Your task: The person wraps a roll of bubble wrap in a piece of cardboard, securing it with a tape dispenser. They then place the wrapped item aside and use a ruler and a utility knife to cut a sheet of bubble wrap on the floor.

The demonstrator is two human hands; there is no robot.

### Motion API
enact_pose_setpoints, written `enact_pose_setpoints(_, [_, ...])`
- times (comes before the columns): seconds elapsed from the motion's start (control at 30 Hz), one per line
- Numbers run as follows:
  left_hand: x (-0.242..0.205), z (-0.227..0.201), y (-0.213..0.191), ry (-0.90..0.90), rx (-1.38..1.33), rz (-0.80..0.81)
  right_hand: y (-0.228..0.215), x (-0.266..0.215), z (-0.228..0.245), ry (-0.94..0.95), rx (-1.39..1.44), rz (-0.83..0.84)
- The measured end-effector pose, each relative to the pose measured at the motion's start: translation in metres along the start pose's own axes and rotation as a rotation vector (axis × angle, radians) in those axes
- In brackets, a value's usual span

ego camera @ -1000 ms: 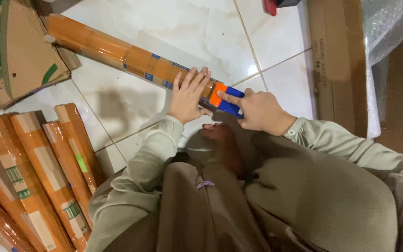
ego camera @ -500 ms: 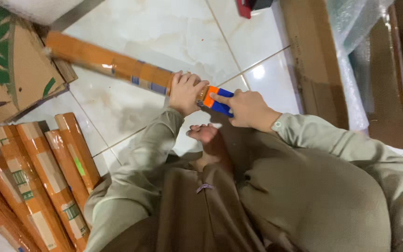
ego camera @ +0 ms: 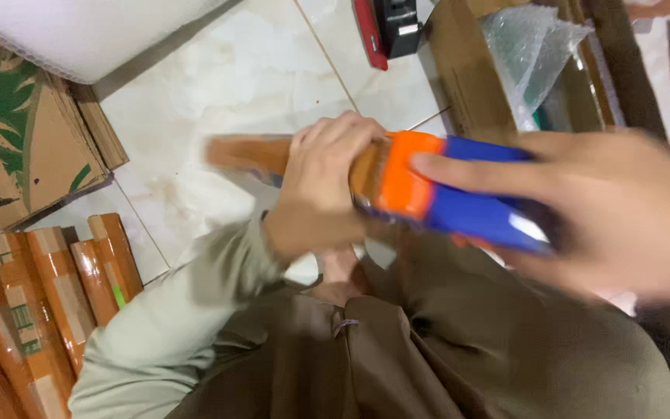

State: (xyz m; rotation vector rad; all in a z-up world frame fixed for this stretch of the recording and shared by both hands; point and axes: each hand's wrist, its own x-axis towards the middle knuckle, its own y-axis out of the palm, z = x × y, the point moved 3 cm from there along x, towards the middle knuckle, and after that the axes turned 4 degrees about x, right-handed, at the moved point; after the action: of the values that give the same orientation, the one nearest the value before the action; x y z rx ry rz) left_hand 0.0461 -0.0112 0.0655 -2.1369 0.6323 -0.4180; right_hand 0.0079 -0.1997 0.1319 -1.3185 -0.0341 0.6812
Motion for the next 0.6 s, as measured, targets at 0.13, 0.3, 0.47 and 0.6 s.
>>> enact_pose_setpoints(0.13, [-0.011, -0.042, -0.053, 0.29, -0.566, -0.099, -0.03, -0.027, 0.025, -0.01, -0.05, -0.124])
enact_pose_setpoints(0.3, [-0.023, -0.019, -0.081, 0.244, -0.728, -0.017, -0.047, -0.043, 0.052, -0.024, -0.075, -0.28])
enact_pose_setpoints(0.47, [-0.035, 0.008, -0.108, 0.21, -0.664, 0.027, -0.034, -0.03, 0.066, -0.067, 0.022, -0.31])
enact_pose_setpoints(0.6, [-0.041, 0.047, -0.131, 0.209, -0.655, 0.045, -0.018, -0.003, 0.072, -0.127, -0.051, -0.312])
